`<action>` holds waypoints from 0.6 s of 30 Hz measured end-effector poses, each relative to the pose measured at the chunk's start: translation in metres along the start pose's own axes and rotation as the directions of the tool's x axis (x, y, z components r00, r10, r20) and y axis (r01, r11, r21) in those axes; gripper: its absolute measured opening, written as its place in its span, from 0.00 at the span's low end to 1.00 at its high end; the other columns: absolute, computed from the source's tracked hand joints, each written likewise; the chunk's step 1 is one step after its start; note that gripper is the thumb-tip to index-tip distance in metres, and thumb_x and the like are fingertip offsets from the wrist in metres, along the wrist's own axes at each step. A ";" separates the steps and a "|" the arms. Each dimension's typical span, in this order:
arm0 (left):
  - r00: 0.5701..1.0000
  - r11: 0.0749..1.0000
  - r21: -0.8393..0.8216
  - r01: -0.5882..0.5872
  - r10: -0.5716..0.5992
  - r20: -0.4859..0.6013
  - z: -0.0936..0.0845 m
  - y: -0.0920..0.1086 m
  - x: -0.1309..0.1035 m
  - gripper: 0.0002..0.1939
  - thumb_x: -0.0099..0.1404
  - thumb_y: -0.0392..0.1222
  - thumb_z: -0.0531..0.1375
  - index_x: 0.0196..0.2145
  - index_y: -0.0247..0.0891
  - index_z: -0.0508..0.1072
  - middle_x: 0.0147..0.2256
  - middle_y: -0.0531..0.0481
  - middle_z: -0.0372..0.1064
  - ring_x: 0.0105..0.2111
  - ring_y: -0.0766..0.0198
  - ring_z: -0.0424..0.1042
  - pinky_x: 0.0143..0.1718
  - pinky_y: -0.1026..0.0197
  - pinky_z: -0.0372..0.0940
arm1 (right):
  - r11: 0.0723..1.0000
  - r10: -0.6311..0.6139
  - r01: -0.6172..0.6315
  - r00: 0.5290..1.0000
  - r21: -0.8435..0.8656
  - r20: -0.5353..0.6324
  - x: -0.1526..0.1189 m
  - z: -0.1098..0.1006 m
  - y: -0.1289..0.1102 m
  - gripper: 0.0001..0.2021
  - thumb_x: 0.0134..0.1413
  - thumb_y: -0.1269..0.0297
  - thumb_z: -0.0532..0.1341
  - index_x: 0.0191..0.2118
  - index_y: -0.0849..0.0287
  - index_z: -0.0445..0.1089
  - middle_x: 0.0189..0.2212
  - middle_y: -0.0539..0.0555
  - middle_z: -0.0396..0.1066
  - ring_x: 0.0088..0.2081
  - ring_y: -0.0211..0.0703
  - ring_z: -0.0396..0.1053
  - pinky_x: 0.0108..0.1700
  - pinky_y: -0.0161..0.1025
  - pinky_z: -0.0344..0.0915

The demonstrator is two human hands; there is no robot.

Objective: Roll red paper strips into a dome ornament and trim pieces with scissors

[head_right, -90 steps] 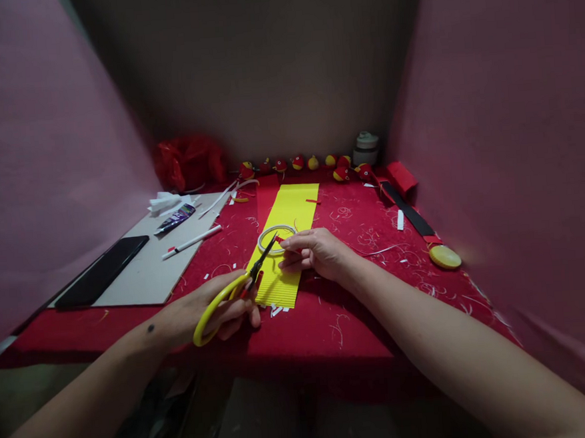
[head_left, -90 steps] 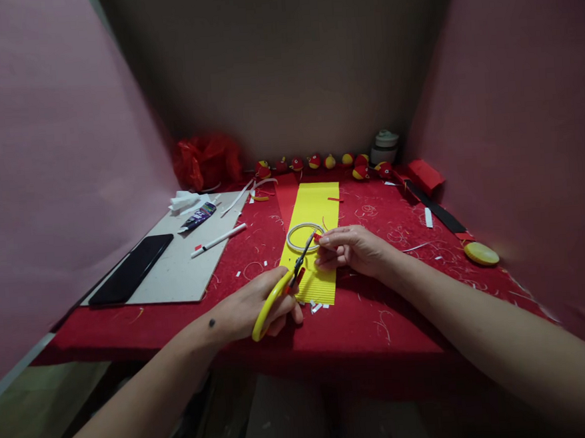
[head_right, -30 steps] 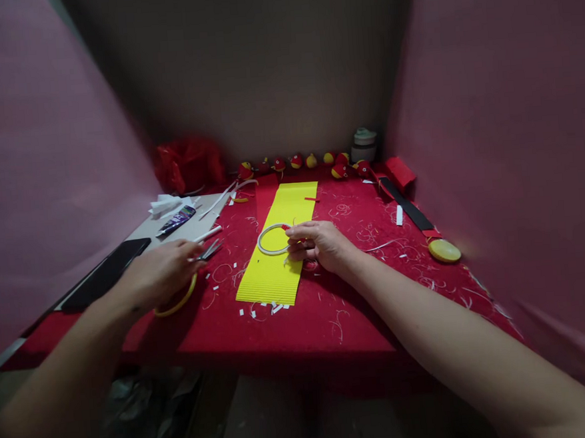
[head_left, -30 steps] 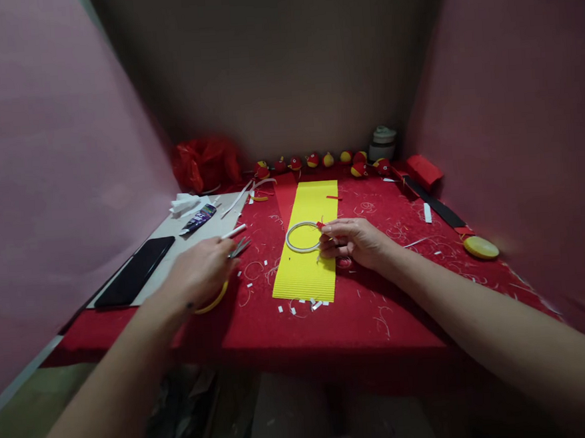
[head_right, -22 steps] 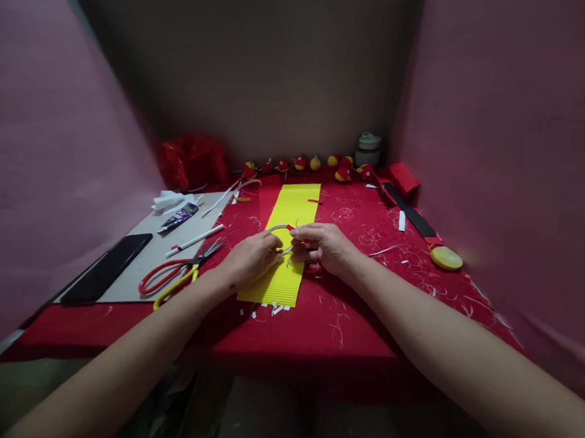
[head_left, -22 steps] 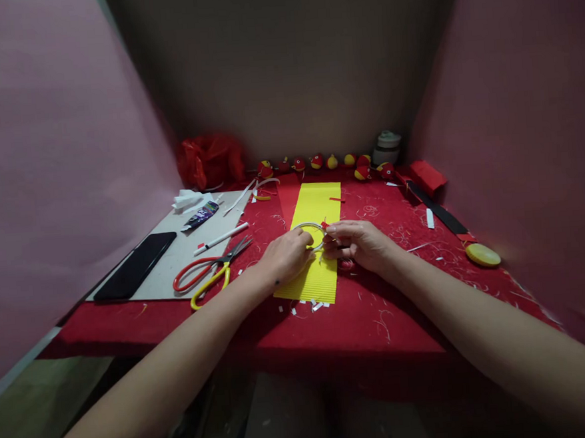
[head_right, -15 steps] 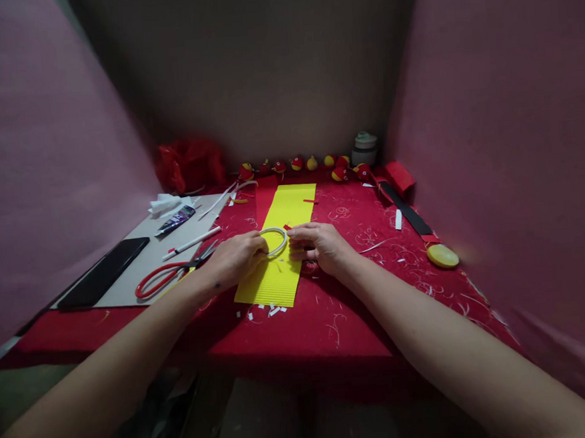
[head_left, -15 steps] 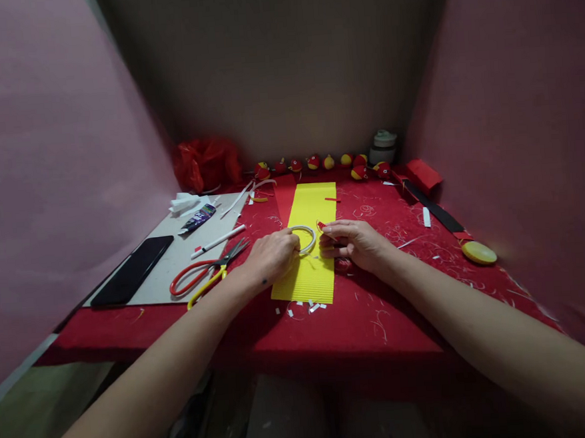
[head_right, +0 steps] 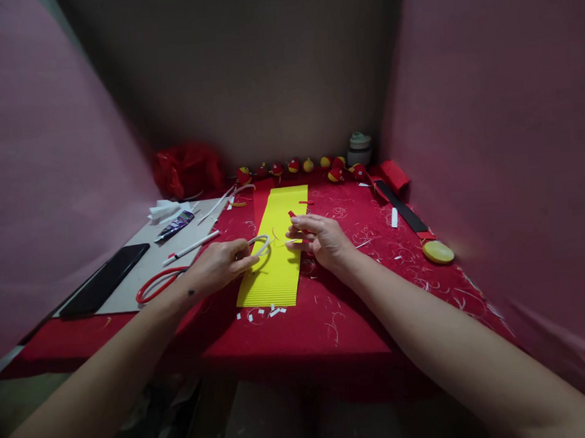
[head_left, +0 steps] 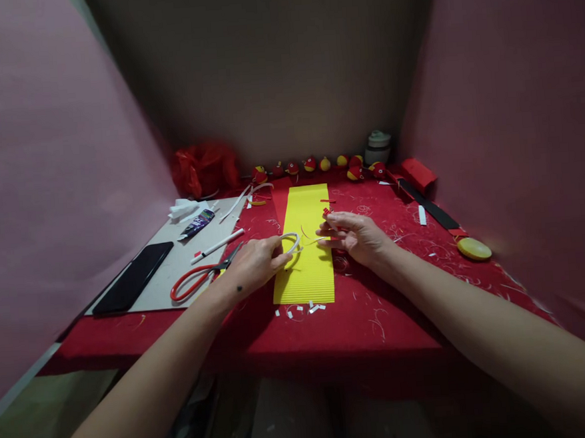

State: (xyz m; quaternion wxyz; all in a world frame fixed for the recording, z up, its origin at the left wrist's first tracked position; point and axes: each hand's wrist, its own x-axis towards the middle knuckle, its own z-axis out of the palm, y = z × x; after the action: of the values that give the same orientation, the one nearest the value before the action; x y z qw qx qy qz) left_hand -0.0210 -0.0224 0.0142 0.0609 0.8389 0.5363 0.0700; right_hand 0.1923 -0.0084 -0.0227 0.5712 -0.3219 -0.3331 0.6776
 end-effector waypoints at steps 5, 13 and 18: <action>0.999 1.000 0.002 0.001 -0.001 -0.049 0.000 0.007 -0.006 0.16 0.61 0.52 0.52 0.25 0.38 0.67 0.20 0.52 0.65 0.20 0.69 0.59 0.23 0.65 0.47 | 0.999 -0.041 0.040 0.998 0.028 0.047 -0.002 0.001 -0.004 0.09 0.37 0.65 0.69 0.29 0.58 0.71 0.28 0.52 0.70 0.36 0.46 0.68 0.38 0.47 0.68; 0.981 0.993 -0.085 -0.081 0.065 -0.181 0.000 0.022 -0.021 0.14 0.61 0.48 0.55 0.23 0.37 0.65 0.21 0.55 0.63 0.20 0.71 0.55 0.24 0.66 0.50 | 0.997 0.068 -0.063 0.990 -0.039 0.122 0.000 0.004 0.006 0.11 0.36 0.68 0.69 0.32 0.59 0.72 0.30 0.54 0.72 0.32 0.46 0.70 0.42 0.49 0.66; 0.961 0.992 -0.058 -0.109 0.090 -0.261 -0.007 0.018 -0.028 0.14 0.62 0.49 0.55 0.24 0.37 0.65 0.21 0.55 0.63 0.20 0.71 0.56 0.24 0.66 0.51 | 0.999 0.038 -0.035 0.987 -0.022 0.157 0.000 0.005 0.004 0.11 0.35 0.68 0.69 0.31 0.60 0.72 0.28 0.54 0.72 0.34 0.46 0.70 0.44 0.50 0.66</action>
State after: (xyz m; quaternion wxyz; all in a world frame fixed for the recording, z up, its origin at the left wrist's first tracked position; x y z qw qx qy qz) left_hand -0.0180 -0.0547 0.0222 0.0173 0.8459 0.4939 0.2006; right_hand 0.1862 -0.0094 -0.0235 0.5274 -0.2788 -0.3778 0.7081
